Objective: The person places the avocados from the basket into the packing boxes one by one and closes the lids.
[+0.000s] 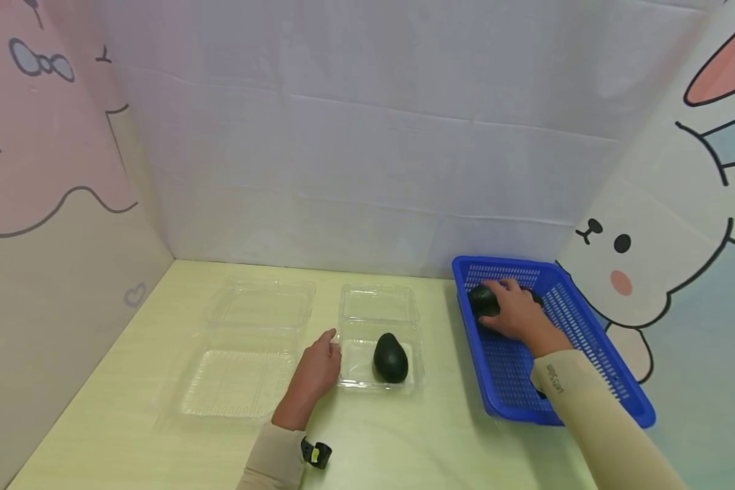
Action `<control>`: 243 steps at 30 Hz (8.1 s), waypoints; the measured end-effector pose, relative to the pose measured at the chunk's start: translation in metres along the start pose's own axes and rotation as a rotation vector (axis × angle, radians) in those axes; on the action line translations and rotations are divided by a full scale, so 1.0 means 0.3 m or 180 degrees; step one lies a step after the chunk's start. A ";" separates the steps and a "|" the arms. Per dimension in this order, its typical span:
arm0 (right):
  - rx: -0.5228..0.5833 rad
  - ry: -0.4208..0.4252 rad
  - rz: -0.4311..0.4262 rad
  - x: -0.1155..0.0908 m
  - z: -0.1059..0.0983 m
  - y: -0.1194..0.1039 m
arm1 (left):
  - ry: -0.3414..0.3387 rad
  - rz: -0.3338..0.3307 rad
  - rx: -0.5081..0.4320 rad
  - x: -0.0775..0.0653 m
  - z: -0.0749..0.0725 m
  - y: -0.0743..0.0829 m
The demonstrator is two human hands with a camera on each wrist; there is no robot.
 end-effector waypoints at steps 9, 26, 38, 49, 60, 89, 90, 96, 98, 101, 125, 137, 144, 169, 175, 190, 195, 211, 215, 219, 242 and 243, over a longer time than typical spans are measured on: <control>-0.0070 -0.0109 0.0016 0.000 0.029 0.005 | 0.0007 -0.0009 0.0044 0.001 0.002 -0.005; -0.0077 -0.0277 0.0026 -0.004 0.072 0.023 | 0.0004 -0.0015 0.0032 0.002 -0.001 0.001; -0.0050 -0.0337 0.0059 0.000 0.096 0.036 | -0.0001 -0.0042 0.0023 -0.003 -0.001 0.007; -0.0122 -0.0276 0.0033 -0.004 0.107 0.045 | -0.0012 -0.0037 0.0012 -0.002 0.002 0.004; -0.0217 -0.0255 -0.0006 -0.017 0.131 0.035 | 0.0019 -0.0021 0.0047 0.003 0.000 -0.002; -0.0438 -0.0308 -0.0098 -0.033 0.138 0.024 | -0.0017 -0.0033 -0.0002 -0.001 0.007 -0.001; -0.0432 -0.0289 -0.0123 -0.034 0.134 0.022 | -0.0011 -0.0029 0.0001 -0.002 0.006 0.000; -0.0421 -0.0123 -0.0270 -0.028 0.098 0.022 | -0.0001 0.0008 0.0019 -0.001 -0.001 0.003; -0.0416 -0.0080 -0.0271 -0.025 0.084 0.027 | -0.0017 0.0003 0.0024 -0.002 -0.002 0.002; -0.0384 -0.0020 -0.0269 -0.024 0.057 0.032 | -0.0015 0.0027 0.0032 -0.003 -0.003 0.002; -0.0335 0.0332 -0.0482 -0.038 -0.091 -0.056 | -0.0028 0.0048 0.0034 -0.001 0.003 -0.003; -0.0173 0.0372 -0.0670 -0.070 -0.151 -0.153 | -0.0029 0.0024 0.0002 0.000 0.003 -0.005; -0.0137 0.0429 -0.0779 -0.099 -0.162 -0.221 | -0.0034 0.0016 -0.0029 -0.001 0.004 -0.005; -0.0128 0.0510 -0.1269 -0.164 -0.104 -0.400 | -0.0016 0.0042 0.0023 0.001 0.004 -0.009; -0.0095 0.0508 -0.1385 -0.171 -0.073 -0.419 | -0.0008 0.0055 0.0025 0.001 0.004 -0.009; -0.0140 0.0526 -0.1659 -0.202 0.021 -0.464 | -0.0001 0.0038 0.0042 0.004 0.005 -0.013; -0.0192 0.0477 -0.1778 -0.215 0.062 -0.480 | -0.0007 0.0018 0.0040 0.004 0.004 -0.013; -0.0234 0.0303 -0.1738 -0.231 0.165 -0.488 | 0.0003 0.0020 0.0026 0.003 0.001 -0.013; -0.0176 0.0343 -0.1757 -0.233 0.177 -0.487 | -0.0001 0.0018 0.0011 0.004 0.001 -0.011; -0.0111 0.0335 -0.1755 -0.235 0.186 -0.488 | -0.0005 0.0036 0.0015 0.003 0.000 -0.009; 0.0002 0.0108 -0.1825 -0.239 0.248 -0.494 | 0.0014 0.0090 0.0041 0.000 -0.002 -0.006; 0.0005 0.0096 -0.1815 -0.239 0.250 -0.493 | 0.0012 0.0089 0.0041 0.000 -0.002 -0.006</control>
Point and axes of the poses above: each hand's wrist, its own x-axis towards the middle knuckle, its own z-axis out of the palm, y = z × x, the point moved 4 cm from there along x, towards the middle knuckle, and after that the axes turned 8 degrees about z, right-handed, at the moved point
